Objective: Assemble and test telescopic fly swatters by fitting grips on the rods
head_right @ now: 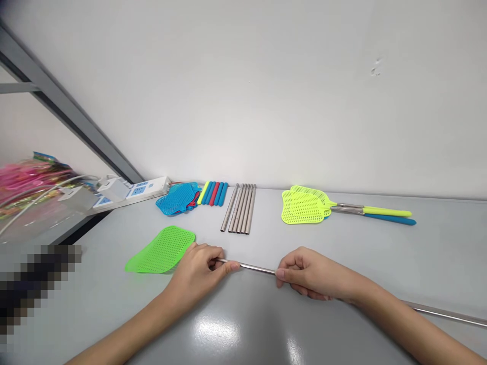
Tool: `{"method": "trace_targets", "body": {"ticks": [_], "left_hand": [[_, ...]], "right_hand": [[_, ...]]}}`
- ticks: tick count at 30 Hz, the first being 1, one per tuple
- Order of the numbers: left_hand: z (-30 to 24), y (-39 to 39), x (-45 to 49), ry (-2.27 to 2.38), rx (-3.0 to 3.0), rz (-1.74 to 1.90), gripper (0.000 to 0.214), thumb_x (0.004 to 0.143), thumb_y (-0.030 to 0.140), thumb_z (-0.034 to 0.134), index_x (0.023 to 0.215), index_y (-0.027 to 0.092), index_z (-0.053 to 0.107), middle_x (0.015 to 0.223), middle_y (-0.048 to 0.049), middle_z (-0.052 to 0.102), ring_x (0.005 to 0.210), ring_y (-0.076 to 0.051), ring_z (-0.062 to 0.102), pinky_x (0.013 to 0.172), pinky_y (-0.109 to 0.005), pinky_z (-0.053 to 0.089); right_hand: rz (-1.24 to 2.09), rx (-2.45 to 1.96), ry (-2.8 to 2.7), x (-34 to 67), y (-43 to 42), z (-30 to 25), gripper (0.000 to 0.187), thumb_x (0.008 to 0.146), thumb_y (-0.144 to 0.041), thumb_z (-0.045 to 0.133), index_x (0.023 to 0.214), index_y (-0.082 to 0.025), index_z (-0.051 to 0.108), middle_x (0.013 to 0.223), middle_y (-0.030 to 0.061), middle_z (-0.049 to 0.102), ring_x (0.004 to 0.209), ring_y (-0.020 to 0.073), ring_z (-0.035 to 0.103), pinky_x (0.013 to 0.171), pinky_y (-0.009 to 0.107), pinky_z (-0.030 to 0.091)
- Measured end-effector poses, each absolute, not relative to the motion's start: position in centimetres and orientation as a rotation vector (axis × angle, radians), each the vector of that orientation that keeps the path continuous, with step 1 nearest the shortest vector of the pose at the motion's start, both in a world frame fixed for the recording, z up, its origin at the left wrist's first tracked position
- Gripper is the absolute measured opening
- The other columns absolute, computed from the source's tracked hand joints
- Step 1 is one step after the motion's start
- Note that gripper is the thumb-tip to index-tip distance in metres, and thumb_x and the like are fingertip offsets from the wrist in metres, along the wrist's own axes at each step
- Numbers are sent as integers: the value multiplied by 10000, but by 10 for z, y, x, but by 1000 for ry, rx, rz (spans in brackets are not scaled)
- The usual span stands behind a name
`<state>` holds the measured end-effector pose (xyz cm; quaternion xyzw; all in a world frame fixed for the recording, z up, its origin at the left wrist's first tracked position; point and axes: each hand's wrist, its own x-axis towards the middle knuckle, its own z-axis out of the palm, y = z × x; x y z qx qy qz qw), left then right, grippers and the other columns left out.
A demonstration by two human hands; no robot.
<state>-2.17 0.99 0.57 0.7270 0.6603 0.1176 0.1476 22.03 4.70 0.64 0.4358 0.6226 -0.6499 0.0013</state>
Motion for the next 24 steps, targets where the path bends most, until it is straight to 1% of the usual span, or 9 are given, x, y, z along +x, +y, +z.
{"method": "trace_targets", "body": {"ticks": [4,11,16,20,24], "left_hand": [[4,8,-20,1907,2122,345,513,732,611,452,480,166,414,516,22,520,592,-162,487,663,-306,285],[3,3,-18,1857,2176,415,405,789,515,453,565,188,533,615,13,605,649,-163,517,655,-303,284],[2,1,-13,1800,2211,434,299,836,394,440,638,197,545,655,25,615,656,-151,504,651,-302,267],[2,-1,-11,1707,2247,451,185,862,259,393,756,213,537,699,41,613,662,-144,486,645,-297,260],[2,-3,-10,1665,2275,452,200,875,215,347,793,216,529,723,42,609,663,-140,475,642,-297,255]], "right_hand": [[-2054,1371,1930,220,46,9,351,797,-470,488,801,-139,605,473,-72,397,307,9,254,252,117,185],[-2053,1395,1919,217,46,11,337,777,-461,515,778,-135,601,466,-70,401,306,8,252,251,117,178],[-2046,1390,1934,217,46,10,337,788,-461,498,766,-139,593,459,-71,398,302,9,251,249,117,177],[-2034,1398,1938,217,45,10,341,785,-464,497,763,-137,593,453,-72,396,303,11,253,250,118,182],[-2034,1392,1944,216,45,10,362,776,-485,503,762,-134,592,458,-74,397,297,7,251,248,119,180]]}}
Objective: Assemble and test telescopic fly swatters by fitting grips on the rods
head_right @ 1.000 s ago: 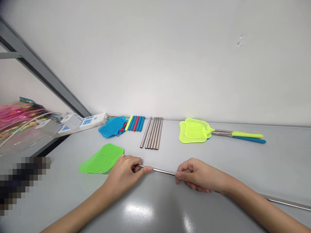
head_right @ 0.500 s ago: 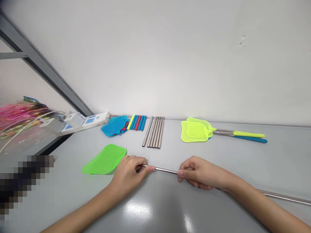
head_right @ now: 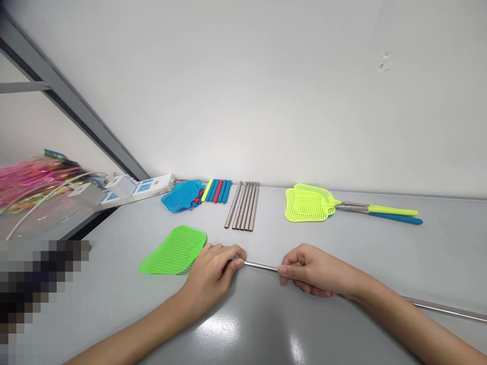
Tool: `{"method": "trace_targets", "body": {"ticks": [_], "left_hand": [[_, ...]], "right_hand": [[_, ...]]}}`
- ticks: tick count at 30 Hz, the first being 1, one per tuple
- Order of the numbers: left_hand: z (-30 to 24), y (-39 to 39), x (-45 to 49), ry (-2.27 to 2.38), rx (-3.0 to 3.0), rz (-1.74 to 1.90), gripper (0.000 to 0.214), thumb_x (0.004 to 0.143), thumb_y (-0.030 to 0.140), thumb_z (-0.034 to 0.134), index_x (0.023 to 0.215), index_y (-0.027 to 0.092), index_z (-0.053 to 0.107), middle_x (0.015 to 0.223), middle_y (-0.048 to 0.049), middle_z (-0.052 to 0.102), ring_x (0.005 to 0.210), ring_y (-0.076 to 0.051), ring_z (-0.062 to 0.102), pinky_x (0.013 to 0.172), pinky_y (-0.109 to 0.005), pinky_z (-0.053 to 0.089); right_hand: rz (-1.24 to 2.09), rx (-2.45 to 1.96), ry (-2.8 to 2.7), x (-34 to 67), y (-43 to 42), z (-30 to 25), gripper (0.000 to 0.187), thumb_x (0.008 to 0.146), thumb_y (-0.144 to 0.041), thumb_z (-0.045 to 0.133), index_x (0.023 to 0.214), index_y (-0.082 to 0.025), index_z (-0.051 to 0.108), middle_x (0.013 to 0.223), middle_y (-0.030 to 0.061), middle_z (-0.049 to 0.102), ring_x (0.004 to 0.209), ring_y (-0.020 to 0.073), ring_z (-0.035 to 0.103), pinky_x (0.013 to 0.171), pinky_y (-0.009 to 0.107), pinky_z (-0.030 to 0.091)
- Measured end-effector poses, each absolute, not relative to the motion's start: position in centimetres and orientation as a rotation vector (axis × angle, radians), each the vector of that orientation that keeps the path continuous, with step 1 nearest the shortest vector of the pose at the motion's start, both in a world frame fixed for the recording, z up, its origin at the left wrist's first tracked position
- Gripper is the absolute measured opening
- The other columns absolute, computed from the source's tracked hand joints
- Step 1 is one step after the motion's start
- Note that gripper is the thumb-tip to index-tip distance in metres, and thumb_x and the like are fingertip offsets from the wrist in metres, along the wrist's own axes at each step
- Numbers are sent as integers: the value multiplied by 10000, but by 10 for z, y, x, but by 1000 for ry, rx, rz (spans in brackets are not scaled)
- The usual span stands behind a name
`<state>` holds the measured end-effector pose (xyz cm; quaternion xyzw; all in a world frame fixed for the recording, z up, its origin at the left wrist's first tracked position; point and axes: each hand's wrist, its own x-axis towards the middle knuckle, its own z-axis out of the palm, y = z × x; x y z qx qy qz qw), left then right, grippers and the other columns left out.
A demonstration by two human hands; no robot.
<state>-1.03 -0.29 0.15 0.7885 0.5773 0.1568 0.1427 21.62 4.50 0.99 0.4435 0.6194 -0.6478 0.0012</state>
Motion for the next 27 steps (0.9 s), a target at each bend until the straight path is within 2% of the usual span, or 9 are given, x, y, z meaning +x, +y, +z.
{"method": "trace_targets", "body": {"ticks": [11,27], "left_hand": [[2,-1,-11,1699,2261,428,195,870,281,369,776,214,526,704,32,606,660,-148,483,645,-305,264],[7,4,-17,1642,2311,358,300,882,374,324,737,198,520,700,5,600,680,-159,518,652,-302,309]], "right_hand": [[-2085,1373,1940,216,44,11,340,783,-461,504,774,-133,595,458,-74,404,295,6,264,244,109,185],[-2088,1364,1957,218,44,10,351,792,-469,481,810,-140,604,474,-67,421,308,14,282,252,111,205]]}}
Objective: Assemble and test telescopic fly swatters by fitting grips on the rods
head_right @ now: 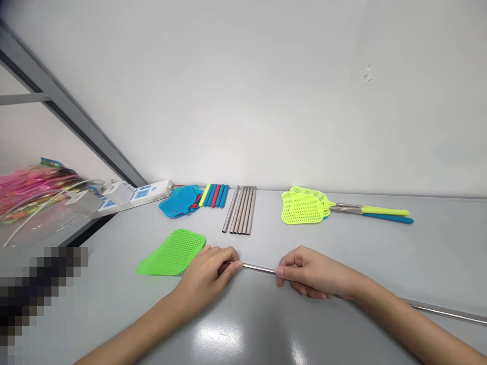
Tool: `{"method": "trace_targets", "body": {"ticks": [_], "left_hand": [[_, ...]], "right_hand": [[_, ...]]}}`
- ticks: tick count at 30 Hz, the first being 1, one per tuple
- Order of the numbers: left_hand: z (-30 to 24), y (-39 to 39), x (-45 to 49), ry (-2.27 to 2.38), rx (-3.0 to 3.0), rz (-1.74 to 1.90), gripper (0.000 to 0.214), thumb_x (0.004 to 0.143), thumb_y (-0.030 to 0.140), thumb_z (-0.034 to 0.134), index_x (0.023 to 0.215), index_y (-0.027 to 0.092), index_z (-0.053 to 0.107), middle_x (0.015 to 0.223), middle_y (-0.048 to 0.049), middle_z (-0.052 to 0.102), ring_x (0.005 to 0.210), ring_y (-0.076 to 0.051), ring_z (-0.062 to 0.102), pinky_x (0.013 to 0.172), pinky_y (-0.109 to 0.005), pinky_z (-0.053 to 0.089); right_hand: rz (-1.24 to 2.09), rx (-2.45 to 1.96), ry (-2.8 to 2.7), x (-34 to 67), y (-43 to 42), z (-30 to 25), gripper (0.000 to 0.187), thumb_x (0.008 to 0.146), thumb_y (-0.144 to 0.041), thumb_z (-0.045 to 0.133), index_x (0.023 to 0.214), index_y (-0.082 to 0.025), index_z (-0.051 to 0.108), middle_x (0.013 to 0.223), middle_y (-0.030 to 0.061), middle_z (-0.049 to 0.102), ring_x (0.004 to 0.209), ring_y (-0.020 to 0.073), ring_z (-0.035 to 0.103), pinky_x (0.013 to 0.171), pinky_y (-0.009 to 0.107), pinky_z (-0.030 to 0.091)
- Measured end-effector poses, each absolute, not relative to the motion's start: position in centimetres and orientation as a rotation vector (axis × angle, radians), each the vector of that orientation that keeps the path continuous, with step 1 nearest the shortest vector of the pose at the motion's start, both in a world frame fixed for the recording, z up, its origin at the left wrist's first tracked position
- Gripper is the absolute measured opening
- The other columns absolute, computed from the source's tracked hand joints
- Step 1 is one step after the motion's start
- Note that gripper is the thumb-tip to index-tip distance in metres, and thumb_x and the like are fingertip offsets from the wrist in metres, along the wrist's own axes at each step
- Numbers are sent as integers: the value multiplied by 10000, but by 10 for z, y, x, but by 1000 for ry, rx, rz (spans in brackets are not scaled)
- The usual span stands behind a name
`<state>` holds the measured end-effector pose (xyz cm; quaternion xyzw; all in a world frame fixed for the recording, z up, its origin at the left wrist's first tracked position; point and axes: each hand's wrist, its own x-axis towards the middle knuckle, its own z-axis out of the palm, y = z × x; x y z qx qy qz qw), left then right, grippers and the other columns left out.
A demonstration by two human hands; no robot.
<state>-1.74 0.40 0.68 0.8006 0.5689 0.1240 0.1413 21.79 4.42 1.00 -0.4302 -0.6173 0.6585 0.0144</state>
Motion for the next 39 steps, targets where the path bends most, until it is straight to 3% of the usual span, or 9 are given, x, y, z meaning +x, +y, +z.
{"method": "trace_targets", "body": {"ticks": [17,25,31,35,39], "left_hand": [[19,7,-26,1613,2378,301,338,887,412,302,705,182,471,720,-5,551,695,-156,495,683,-295,348],[31,9,-37,1631,2420,391,275,885,357,328,819,197,543,822,-23,550,777,-171,502,715,-310,373],[47,27,-71,1807,2346,498,318,860,402,333,787,200,567,793,-28,571,753,-180,528,684,-293,387],[51,36,-97,2002,2280,522,330,851,439,332,797,208,561,769,-17,583,713,-176,532,637,-277,373],[45,42,-112,2116,2193,491,351,828,477,351,806,213,582,805,-24,590,733,-182,539,636,-274,382]], "right_hand": [[2110,-1251,-1881,219,44,9,370,811,-476,462,838,-135,603,489,-67,424,302,7,274,255,110,211],[2119,-1269,-1872,219,46,7,371,806,-481,463,832,-136,598,491,-67,428,292,4,274,250,112,199],[2093,-1283,-1919,220,47,6,339,788,-472,502,791,-144,587,484,-66,435,303,10,305,248,107,223],[2059,-1331,-1922,220,47,5,311,738,-457,576,800,-152,555,477,-62,492,292,16,319,243,111,232],[2098,-1251,-1875,221,46,1,325,758,-472,539,787,-148,532,502,-26,582,262,18,318,237,123,215]]}}
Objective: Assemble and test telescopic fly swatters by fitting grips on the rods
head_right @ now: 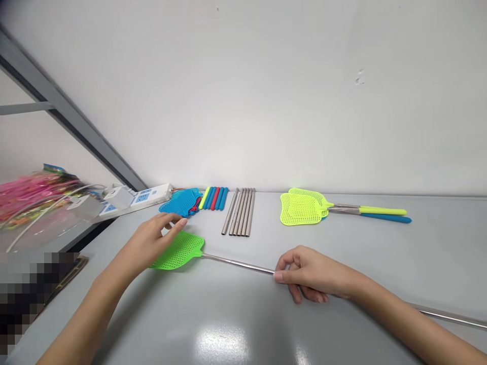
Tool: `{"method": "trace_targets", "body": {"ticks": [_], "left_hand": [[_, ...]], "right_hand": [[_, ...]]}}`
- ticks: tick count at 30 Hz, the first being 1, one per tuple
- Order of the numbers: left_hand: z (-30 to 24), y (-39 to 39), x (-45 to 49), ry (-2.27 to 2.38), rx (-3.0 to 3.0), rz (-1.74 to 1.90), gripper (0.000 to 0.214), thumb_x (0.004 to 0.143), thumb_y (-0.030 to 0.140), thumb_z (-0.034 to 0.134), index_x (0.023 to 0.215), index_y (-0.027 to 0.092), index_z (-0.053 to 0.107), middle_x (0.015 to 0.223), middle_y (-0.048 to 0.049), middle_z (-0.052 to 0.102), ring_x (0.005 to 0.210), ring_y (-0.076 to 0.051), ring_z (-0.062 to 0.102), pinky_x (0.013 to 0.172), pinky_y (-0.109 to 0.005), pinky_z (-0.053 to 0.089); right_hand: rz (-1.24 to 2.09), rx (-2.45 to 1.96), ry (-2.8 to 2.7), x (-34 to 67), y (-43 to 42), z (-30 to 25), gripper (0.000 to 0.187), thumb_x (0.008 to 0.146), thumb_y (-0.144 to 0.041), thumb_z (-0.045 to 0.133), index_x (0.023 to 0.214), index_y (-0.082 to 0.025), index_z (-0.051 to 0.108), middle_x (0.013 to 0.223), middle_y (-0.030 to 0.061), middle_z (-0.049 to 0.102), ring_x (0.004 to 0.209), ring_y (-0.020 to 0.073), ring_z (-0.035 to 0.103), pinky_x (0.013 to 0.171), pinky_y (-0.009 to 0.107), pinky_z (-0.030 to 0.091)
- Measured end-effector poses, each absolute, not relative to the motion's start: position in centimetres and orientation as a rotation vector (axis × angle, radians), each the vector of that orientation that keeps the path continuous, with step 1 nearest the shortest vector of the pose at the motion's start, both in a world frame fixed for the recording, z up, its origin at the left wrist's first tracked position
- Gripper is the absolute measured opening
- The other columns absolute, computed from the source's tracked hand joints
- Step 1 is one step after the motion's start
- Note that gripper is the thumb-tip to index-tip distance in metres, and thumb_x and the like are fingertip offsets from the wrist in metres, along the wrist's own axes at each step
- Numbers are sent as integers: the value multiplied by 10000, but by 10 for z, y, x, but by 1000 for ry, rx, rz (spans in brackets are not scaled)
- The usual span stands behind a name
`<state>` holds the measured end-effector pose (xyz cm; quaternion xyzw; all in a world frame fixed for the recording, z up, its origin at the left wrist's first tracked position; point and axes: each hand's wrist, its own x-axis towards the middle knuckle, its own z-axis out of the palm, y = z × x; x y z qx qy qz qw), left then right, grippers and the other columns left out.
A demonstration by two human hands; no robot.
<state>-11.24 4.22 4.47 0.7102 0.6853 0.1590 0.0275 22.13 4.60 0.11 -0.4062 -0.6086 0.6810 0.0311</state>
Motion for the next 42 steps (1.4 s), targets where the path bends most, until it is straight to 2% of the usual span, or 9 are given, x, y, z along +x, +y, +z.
{"method": "trace_targets", "body": {"ticks": [4,8,12,16,19,25,36,39,42], "left_hand": [[42,45,-114,2085,2176,543,376,814,498,356,794,211,598,800,-29,602,744,-183,549,636,-262,397],[50,42,-110,2139,2169,691,376,803,500,377,713,209,599,680,-5,610,615,-158,542,544,-239,378],[60,38,-112,2242,2058,997,396,802,486,395,617,200,597,537,15,580,504,-131,531,506,-232,370],[65,36,-118,2283,1912,1216,388,810,459,417,598,200,613,485,19,565,493,-129,543,521,-239,390],[64,36,-121,2226,1806,1363,388,825,443,414,596,201,615,469,16,559,500,-130,537,549,-256,403],[61,35,-120,2021,1629,1840,380,841,411,404,587,186,576,454,11,504,451,-104,445,498,-256,364],[42,51,-123,1704,1409,1920,354,802,386,449,583,142,580,494,1,518,457,-114,493,493,-251,393],[30,58,-123,1567,1141,1974,353,776,390,446,538,152,551,428,20,451,402,-99,446,431,-230,348],[14,63,-118,1479,967,1830,402,787,418,355,509,173,511,404,29,391,375,-91,396,405,-222,332]], "right_hand": [[2181,-1097,-1859,222,47,0,358,790,-488,478,668,-152,478,562,5,614,271,16,334,247,126,236],[2205,-1046,-1862,223,48,0,359,800,-484,462,653,-157,453,560,7,611,273,14,329,249,128,223],[2198,-1082,-1889,224,48,0,363,819,-463,441,612,-164,425,467,-30,543,268,15,306,247,125,204],[2193,-1124,-1910,224,48,3,396,825,-473,428,570,-173,385,403,-68,434,271,18,282,245,124,193],[2190,-1133,-1928,225,47,4,392,837,-472,404,581,-177,377,401,-69,429,270,20,270,251,128,190],[2144,-1137,-1972,227,47,9,422,828,-506,403,570,-173,390,384,-63,422,276,29,275,269,138,213],[2063,-1087,-2025,229,48,10,435,831,-518,403,587,-159,421,409,-61,383,362,45,315,360,156,244],[2028,-1121,-2033,230,49,11,431,823,-530,409,620,-153,457,428,-57,391,372,49,337,360,155,246],[1989,-1160,-2060,230,50,13,415,809,-532,435,653,-151,480,450,-54,405,385,51,349,361,153,251]]}}
